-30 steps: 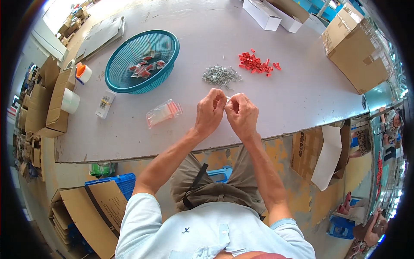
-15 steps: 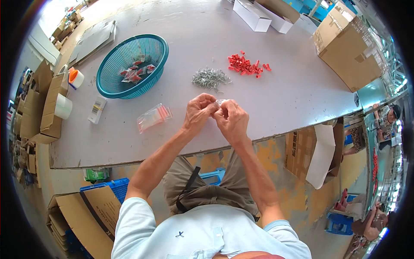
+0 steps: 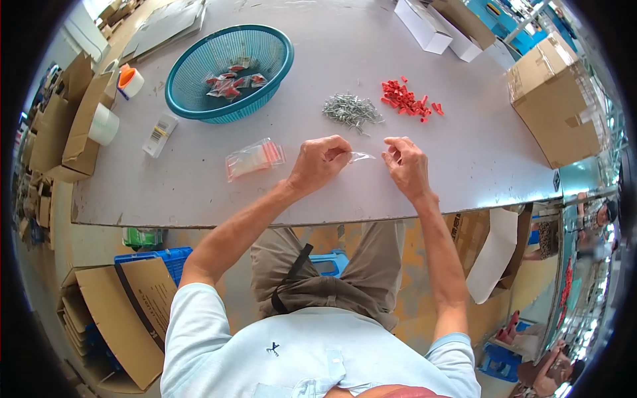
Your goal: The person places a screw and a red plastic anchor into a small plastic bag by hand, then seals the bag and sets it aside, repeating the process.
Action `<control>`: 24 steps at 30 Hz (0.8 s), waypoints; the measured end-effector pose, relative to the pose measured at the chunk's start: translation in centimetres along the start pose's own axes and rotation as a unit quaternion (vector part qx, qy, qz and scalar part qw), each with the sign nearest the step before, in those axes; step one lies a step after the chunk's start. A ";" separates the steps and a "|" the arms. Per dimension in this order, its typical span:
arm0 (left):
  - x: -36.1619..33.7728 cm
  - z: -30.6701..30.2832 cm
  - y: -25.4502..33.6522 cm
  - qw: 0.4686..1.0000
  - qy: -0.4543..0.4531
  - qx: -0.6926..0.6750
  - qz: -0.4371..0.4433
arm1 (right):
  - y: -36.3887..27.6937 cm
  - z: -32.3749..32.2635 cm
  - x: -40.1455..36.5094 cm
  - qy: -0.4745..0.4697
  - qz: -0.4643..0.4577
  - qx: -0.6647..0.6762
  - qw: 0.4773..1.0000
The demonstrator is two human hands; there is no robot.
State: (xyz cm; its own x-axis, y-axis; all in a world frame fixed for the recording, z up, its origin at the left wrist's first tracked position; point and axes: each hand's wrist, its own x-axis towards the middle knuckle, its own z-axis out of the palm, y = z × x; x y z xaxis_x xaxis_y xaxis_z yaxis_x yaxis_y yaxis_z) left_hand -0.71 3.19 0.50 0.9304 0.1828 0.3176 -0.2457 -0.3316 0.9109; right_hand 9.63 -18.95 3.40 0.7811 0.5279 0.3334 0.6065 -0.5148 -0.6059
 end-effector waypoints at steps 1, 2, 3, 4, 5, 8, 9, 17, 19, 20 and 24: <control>0.1 0.0 -0.1 1.000 0.003 -0.017 -0.008 | 0.1 0.0 0.8 -0.031 -0.021 -0.029 0.999; 0.1 0.1 -0.2 0.999 0.005 -0.035 -0.016 | 0.2 0.3 1.6 -0.063 -0.041 -0.058 0.995; 0.1 0.0 -0.1 0.999 0.009 -0.038 -0.022 | 0.1 0.6 2.5 -0.071 -0.042 -0.058 0.995; 0.2 0.0 0.2 1.000 0.017 -0.022 -0.002 | -0.1 0.9 3.6 -0.091 -0.070 -0.065 0.991; 0.3 0.0 0.3 0.999 0.025 -0.007 0.019 | -0.2 1.2 4.6 -0.112 -0.099 -0.072 0.986; 0.4 -0.1 0.1 0.999 0.034 -0.010 0.007 | -0.5 2.1 7.5 -0.160 -0.124 -0.105 0.974; 0.5 -0.2 0.2 0.999 0.037 -0.011 0.006 | -0.4 2.4 8.1 -0.162 -0.125 -0.106 0.973; 0.6 -0.3 -0.1 0.999 0.046 0.007 0.013 | 0.6 3.9 10.5 -0.173 -0.205 -0.109 0.957; 0.7 -0.4 0.0 0.998 0.054 0.013 0.012 | 0.3 4.0 10.3 -0.159 -0.207 -0.102 0.960; 0.7 -0.5 0.0 0.998 0.059 0.019 0.010 | 0.2 4.0 10.2 -0.145 -0.207 -0.095 0.963; 0.9 -0.6 0.0 0.997 0.079 0.008 0.004 | 0.5 4.2 9.6 -0.100 -0.162 -0.039 0.981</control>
State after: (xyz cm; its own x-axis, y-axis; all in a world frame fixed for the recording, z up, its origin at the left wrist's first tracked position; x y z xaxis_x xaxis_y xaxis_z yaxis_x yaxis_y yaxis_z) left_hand -0.05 3.86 0.97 0.8740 0.3225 0.3635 -0.2472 -0.3489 0.9040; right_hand 16.80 -11.28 3.27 0.5047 0.7908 0.3464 0.8342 -0.3434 -0.4316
